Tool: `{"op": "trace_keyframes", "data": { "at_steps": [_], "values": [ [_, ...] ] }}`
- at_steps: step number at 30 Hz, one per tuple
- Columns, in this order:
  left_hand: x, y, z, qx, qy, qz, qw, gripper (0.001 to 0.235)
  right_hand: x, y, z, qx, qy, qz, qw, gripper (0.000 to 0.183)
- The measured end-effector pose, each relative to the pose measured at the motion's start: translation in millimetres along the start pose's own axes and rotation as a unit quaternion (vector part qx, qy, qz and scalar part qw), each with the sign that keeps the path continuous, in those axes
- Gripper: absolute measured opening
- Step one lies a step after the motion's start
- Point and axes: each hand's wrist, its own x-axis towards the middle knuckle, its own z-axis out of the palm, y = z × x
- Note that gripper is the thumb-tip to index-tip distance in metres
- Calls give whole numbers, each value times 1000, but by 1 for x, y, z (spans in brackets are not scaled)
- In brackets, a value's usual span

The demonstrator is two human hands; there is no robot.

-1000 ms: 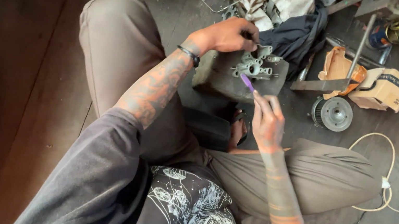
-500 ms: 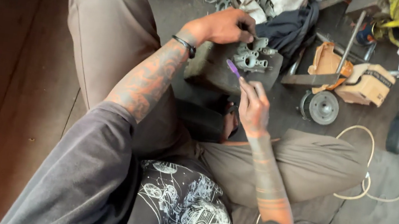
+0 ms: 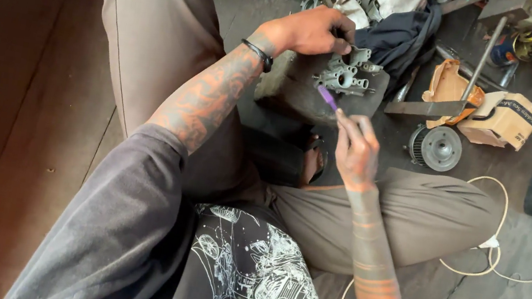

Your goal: Cleaning a motorcycle engine component using a toothbrush

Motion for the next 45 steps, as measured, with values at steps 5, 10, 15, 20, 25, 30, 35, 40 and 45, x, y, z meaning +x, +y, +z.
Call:
{"op": "trace_keyframes", "data": {
  "at_steps": [5,10,15,20,25,30,35,40,45],
  "values": [
    [-1,-3,1,4,9,19,1000,26,14,-7,14,-3,32,-10,999,23],
    [-8,7,-3,1,3,8,1000,24,-18,10,-11,10,-6,25,1000,19],
    [-14,14,-2,107,70,116,985,28,-45,31,-43,63,163,132,976,22],
    [-35,37,15,161,43,91,982,73,-59,44,-40,161,257,192,933,22],
    [-41,29,38,267,48,125,954,106,-67,42,-46,124,273,177,937,21],
    [-41,35,36,245,54,117,961,92,-68,36,-52,73,277,129,949,21],
    [-39,44,28,145,38,147,978,88,-67,30,-60,86,300,119,942,20],
    [-39,48,19,124,11,141,982,93,-73,29,-65,98,316,119,936,20],
    [-36,36,15,173,24,102,979,83,-79,31,-66,100,320,130,933,20]
  ]
}}
